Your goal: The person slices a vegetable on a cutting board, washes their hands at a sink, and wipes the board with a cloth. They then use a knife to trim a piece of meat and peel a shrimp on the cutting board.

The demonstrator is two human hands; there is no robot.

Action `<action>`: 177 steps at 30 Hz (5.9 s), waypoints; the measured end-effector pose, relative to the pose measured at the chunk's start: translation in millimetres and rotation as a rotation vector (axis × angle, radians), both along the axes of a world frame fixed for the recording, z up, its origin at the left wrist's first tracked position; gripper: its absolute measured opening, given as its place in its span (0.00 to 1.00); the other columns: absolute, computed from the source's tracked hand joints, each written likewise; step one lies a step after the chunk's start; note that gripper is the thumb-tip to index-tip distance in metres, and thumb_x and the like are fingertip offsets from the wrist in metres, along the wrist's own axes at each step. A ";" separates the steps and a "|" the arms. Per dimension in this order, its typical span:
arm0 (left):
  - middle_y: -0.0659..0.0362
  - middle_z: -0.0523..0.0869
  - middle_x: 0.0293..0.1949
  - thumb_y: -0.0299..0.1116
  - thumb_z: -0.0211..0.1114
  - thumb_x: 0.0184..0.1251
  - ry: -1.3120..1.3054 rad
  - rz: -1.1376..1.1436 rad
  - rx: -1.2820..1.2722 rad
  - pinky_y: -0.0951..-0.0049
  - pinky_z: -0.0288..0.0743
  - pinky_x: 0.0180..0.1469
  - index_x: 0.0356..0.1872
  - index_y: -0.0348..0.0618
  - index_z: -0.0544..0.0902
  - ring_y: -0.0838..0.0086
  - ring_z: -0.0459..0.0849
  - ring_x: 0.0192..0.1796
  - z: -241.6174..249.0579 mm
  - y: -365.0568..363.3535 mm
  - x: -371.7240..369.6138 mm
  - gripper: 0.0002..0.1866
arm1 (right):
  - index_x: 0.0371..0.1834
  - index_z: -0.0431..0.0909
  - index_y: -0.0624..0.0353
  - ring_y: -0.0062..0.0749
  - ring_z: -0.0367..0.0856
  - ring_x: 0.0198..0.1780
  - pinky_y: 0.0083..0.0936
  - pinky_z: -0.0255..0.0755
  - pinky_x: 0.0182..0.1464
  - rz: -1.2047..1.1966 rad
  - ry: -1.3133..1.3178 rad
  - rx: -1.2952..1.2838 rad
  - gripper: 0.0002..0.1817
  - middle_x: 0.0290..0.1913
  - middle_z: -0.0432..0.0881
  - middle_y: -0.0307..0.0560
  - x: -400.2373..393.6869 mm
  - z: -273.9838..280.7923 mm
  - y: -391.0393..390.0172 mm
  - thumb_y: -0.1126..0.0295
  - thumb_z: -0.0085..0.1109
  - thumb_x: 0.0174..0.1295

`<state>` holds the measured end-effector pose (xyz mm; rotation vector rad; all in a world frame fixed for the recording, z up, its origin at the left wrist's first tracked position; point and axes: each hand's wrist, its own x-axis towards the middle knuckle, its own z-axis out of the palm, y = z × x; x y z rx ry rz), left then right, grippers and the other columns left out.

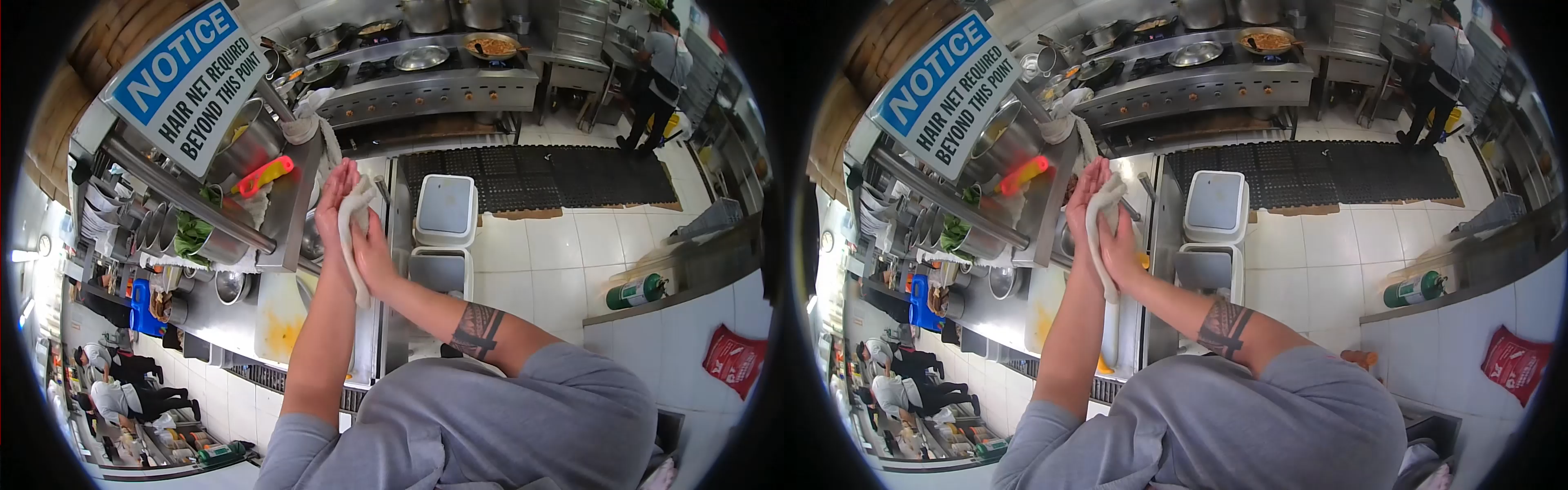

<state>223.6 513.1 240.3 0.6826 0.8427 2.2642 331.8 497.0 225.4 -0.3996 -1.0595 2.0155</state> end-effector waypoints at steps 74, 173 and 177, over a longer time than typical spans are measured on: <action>0.66 0.74 0.23 0.32 0.58 0.83 -0.092 0.528 -0.972 0.72 0.70 0.23 0.33 0.43 0.76 0.79 0.71 0.21 -124.8 -502.0 37.3 0.12 | 0.53 0.80 0.62 0.57 0.88 0.41 0.46 0.79 0.47 -0.207 -0.945 0.856 0.19 0.40 0.87 0.61 61.3 -148.2 6.5 0.56 0.48 0.84; 0.43 0.92 0.47 0.42 0.67 0.74 1.896 -1.227 -0.875 0.56 0.83 0.55 0.55 0.34 0.87 0.51 0.92 0.52 -295.3 -735.6 -74.1 0.20 | 0.41 0.90 0.66 0.56 0.90 0.41 0.53 0.82 0.48 -0.034 -1.698 -0.453 0.23 0.46 0.90 0.65 428.4 -365.7 -920.0 0.58 0.50 0.70; 0.41 0.92 0.50 0.43 0.67 0.76 1.892 -1.111 -1.026 0.56 0.83 0.57 0.57 0.36 0.87 0.51 0.91 0.54 -283.0 -765.0 7.7 0.20 | 0.38 0.88 0.64 0.45 0.93 0.38 0.42 0.86 0.40 -0.378 -1.551 -0.821 0.15 0.42 0.90 0.58 533.7 -373.9 -983.7 0.65 0.55 0.68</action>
